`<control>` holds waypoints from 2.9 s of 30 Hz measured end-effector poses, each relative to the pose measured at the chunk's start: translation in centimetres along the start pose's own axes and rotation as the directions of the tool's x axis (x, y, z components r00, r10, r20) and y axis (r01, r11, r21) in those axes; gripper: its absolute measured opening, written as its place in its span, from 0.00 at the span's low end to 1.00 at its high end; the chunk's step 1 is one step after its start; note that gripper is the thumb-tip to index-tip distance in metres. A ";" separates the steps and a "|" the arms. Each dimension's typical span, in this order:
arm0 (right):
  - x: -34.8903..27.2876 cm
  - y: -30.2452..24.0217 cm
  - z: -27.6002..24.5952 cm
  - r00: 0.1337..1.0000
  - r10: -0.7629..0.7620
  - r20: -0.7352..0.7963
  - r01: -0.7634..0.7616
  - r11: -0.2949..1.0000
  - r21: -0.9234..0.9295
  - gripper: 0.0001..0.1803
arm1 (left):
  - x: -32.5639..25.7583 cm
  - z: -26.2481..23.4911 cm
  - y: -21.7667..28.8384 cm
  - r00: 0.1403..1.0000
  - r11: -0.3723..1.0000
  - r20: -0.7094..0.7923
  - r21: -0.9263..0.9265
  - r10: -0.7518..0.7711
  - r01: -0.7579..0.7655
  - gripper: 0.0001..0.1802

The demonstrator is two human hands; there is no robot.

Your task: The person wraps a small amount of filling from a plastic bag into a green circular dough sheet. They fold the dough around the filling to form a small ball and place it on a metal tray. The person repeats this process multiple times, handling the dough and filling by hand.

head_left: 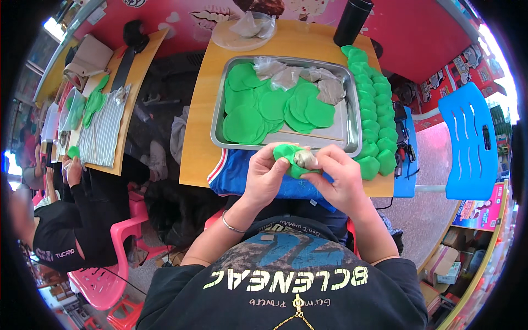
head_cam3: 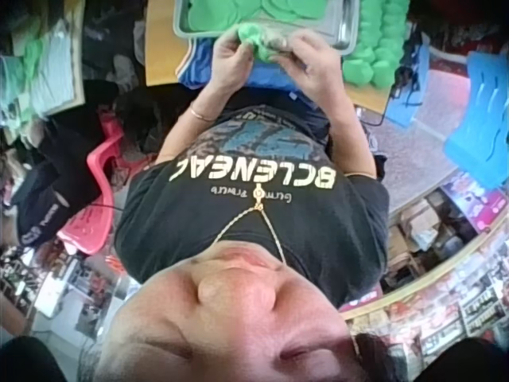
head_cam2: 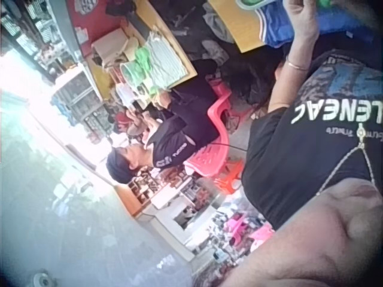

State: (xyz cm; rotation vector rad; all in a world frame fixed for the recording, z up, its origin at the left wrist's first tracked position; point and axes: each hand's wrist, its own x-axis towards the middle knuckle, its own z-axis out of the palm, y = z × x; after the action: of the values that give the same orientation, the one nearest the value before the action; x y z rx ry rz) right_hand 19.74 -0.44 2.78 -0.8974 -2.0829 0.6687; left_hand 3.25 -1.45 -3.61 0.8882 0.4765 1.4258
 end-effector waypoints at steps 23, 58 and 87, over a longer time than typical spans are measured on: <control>-0.1 -0.1 0.9 0.977 -0.089 -0.194 0.100 0.994 0.047 0.16 | 0.4 1.7 1.3 0.991 0.977 -0.065 0.189 0.113 -0.099 0.07; 0.6 -0.5 2.0 0.991 -0.014 -0.136 0.001 0.995 -0.095 0.17 | 0.7 2.2 1.6 0.994 0.960 -0.060 0.272 0.091 -0.072 0.31; 0.8 0.6 1.7 1.000 0.018 -0.023 -0.019 0.998 -0.067 0.10 | 0.1 2.1 0.9 0.987 0.986 -0.105 -0.129 -0.119 0.105 0.13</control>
State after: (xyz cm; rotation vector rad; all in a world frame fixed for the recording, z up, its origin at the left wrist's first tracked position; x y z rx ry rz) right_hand 18.23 0.26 1.68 -0.9584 -2.0899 0.5987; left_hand 4.25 -1.95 -1.62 0.6750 0.5096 1.3908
